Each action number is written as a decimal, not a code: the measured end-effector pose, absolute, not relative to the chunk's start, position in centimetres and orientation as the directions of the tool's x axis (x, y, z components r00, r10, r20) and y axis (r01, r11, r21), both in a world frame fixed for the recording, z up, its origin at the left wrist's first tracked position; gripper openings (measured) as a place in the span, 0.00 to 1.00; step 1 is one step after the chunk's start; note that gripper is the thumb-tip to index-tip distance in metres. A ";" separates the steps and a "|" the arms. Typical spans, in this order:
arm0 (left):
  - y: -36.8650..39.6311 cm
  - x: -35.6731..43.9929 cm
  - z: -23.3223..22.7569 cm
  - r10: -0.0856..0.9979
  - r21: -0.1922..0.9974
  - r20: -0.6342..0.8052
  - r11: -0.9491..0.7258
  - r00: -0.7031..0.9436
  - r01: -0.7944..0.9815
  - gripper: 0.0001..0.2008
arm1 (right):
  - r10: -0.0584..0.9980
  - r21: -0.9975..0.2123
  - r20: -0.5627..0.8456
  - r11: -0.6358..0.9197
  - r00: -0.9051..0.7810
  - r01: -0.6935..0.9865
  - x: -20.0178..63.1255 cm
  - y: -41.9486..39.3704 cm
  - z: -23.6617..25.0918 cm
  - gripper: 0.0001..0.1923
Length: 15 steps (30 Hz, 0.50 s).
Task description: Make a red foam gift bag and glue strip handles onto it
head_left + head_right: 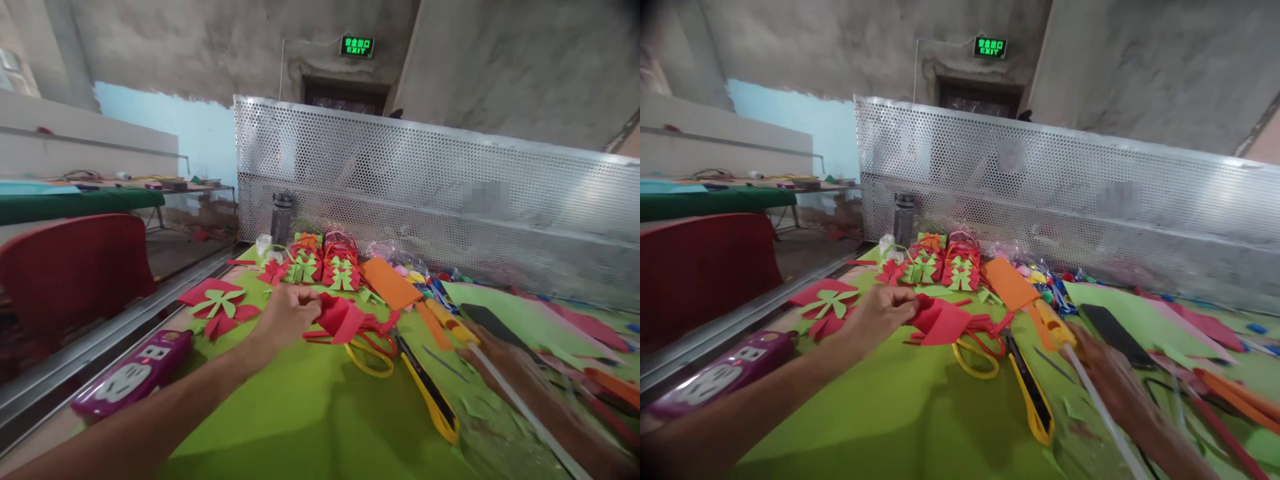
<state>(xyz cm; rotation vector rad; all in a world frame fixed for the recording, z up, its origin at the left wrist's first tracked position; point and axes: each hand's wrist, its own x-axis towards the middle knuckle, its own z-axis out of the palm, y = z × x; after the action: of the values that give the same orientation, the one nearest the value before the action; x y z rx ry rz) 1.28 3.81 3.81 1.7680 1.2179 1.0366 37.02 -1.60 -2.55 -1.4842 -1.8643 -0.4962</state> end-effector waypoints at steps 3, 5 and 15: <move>3.5 1.3 4.0 0.947 0.871 0.244 -0.308 0.208 0.382 0.10 | 0.734 -0.207 0.674 0.292 -0.080 0.934 33.2 -2.5 -0.4 0.19; 3.2 1.3 4.1 0.941 0.851 0.275 -0.334 0.198 0.405 0.09 | 0.705 -0.239 0.696 0.409 -0.138 0.881 30.7 -3.1 0.7 0.18; 3.5 0.9 4.1 0.914 0.755 0.368 -0.400 0.168 0.519 0.10 | 0.663 -0.039 0.589 0.595 -0.463 0.803 23.6 -5.0 2.5 0.19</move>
<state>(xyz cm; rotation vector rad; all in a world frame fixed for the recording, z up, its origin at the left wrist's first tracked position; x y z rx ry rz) 0.95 3.54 4.13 1.9899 1.3515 1.1377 23.59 -4.96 2.53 -1.1574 -2.2633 -0.3279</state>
